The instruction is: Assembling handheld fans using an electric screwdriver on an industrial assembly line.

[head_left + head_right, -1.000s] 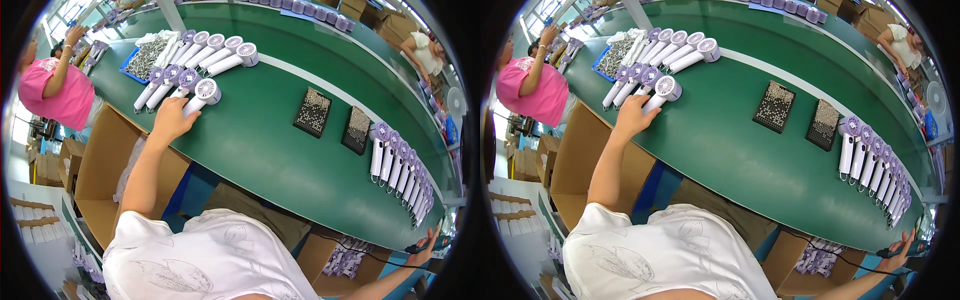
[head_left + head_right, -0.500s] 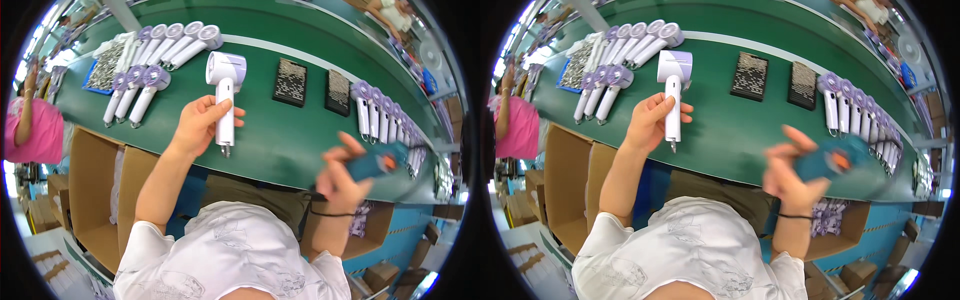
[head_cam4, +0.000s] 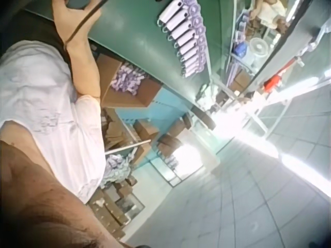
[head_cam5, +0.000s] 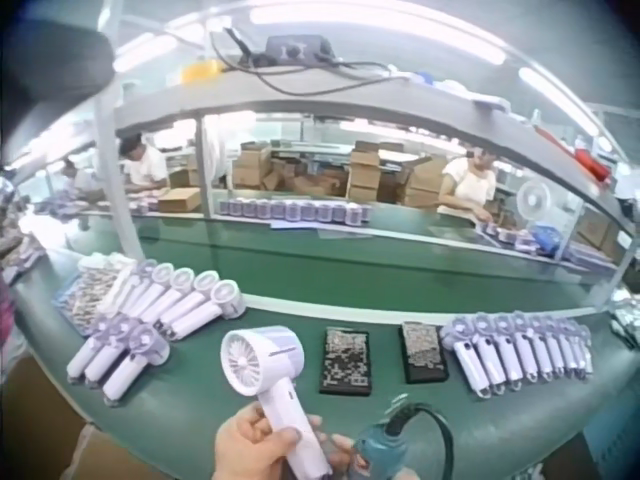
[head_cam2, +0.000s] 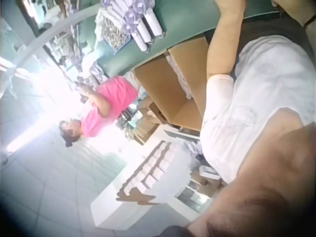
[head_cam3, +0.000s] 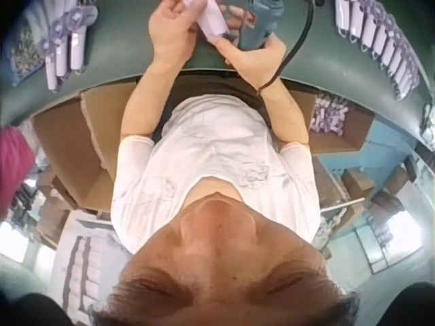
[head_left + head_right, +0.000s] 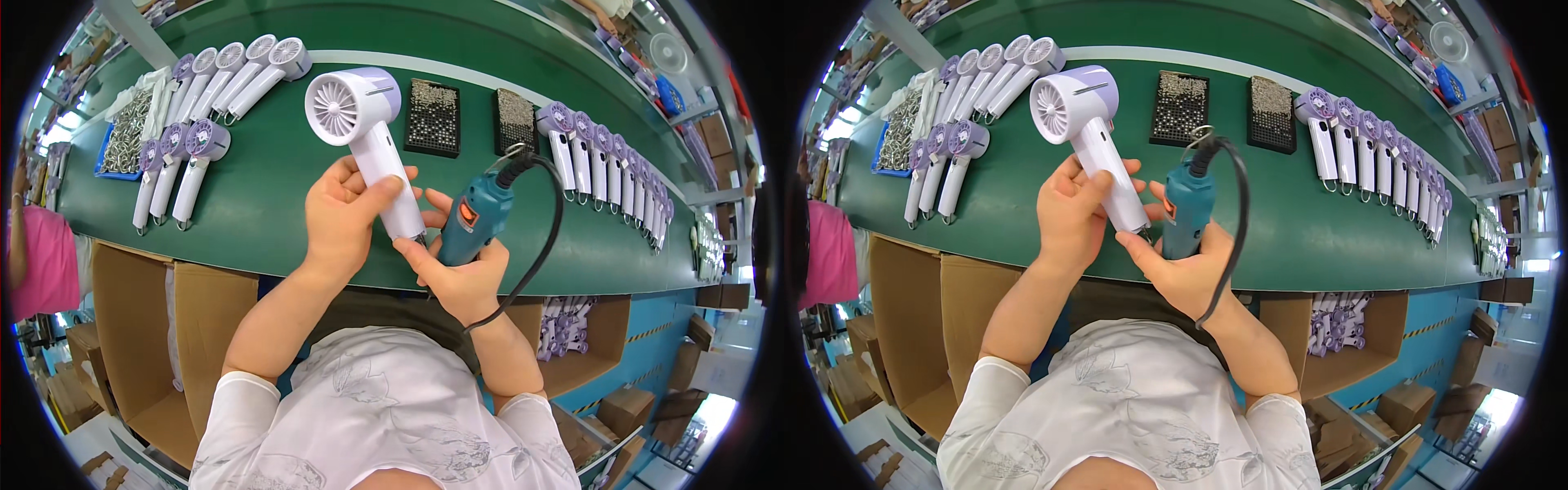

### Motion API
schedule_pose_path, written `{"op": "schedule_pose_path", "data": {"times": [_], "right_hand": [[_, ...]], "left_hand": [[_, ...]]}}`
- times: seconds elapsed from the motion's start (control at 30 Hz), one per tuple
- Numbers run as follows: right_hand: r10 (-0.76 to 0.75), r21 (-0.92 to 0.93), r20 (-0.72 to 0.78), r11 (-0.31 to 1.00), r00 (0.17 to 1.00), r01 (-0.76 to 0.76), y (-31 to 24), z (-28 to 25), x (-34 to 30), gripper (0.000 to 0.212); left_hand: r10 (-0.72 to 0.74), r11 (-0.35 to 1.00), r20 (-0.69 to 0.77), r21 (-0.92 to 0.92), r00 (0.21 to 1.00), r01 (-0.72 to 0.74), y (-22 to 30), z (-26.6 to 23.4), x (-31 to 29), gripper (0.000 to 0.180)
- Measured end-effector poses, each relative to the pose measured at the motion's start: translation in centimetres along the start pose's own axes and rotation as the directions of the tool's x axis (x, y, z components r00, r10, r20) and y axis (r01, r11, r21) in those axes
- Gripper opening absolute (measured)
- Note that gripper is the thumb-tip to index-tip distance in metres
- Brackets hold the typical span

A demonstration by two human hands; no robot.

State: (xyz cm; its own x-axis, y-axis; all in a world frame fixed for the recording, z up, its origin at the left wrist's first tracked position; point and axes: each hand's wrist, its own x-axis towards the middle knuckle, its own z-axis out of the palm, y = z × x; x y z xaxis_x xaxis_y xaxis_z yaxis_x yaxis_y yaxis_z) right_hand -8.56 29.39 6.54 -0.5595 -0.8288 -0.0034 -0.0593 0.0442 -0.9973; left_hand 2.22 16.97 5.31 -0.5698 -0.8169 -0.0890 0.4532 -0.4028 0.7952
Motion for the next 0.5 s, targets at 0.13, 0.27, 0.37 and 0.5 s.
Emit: {"op": "schedule_pose_path", "data": {"times": [0.13, 0.27, 0.37, 0.5], "right_hand": [[0.036, 0.041, -0.011, 0.999, 0.999, -0.035, -0.8, -0.8, 0.3, 0.059], [0.113, 0.054, -0.009, 0.992, 0.994, -0.112, -0.4, -1.0, 0.4, 0.059], [0.176, 0.052, 0.004, 0.983, 0.984, -0.176, -0.2, -1.1, 0.9, 0.060], [0.191, 0.154, -0.029, 0.971, 0.981, -0.184, -1.6, -2.4, 2.2, 0.051]], "left_hand": [[-0.075, 0.997, 0.205, -0.018, 0.976, 0.080, 0.7, -1.2, 0.3, 0.050], [-0.167, 0.955, 0.163, 0.274, 0.972, 0.118, 0.6, -1.6, 0.5, 0.040], [-0.168, 0.924, 0.132, 0.367, 0.977, 0.110, 0.8, -1.7, 0.9, 0.038], [-0.170, 0.947, 0.126, 0.295, 0.977, 0.127, 1.9, -2.5, 2.5, 0.033]]}}
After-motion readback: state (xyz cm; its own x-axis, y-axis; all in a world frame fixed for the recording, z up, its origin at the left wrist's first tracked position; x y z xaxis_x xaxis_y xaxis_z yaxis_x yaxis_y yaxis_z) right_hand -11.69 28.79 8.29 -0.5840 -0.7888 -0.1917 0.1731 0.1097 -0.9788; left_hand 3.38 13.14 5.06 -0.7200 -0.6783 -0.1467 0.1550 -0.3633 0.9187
